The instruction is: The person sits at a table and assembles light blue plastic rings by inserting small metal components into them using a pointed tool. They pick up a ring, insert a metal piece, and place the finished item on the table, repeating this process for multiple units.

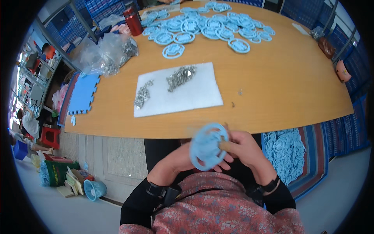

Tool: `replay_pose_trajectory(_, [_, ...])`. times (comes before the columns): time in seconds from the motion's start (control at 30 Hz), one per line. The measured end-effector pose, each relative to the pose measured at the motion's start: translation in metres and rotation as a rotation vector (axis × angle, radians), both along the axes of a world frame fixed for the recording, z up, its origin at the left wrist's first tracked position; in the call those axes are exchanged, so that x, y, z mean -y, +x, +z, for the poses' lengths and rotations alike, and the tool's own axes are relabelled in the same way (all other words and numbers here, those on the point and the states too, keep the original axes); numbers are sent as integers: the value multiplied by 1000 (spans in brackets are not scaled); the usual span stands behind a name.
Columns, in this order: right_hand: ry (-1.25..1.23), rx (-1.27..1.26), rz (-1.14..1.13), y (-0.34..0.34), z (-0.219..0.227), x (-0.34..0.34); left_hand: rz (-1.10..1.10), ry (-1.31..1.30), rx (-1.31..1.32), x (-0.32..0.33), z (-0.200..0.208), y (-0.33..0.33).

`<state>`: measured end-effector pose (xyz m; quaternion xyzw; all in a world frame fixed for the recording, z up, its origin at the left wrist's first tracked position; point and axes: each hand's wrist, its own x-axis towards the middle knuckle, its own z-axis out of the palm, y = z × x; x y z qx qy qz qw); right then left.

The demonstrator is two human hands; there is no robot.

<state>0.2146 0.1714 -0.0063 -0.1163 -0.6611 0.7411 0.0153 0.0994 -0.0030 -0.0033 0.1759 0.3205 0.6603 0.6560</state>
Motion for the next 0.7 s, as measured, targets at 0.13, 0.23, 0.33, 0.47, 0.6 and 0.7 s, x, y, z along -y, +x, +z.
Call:
replay_pose_trajectory(0.13, [-127, 170, -119, 69, 12, -58, -137, -178, -508, -19, 22, -16])
replay_pose_trajectory(0.23, [16, 248, -354, 143, -14, -113, -28, -276, -674, -24, 44, -46])
replay_pose_trajectory(0.33, [9, 439, -564, 220, -48, -162, 133, -342, -950, -33, 54, -92])
replay_pose_trajectory(0.47, [435, 495, -1074, 298, -132, -194, 462, -488, -1176, -47, 57, -187])
replay_pose_trajectory(0.6, [672, 282, -1234, 311, -198, -231, 728, -736, -1626, -52, 15, -303])
replay_pose_trajectory(0.7, [756, 120, -1198, 253, -146, -205, 739, -886, -1932, -78, 4, -335])
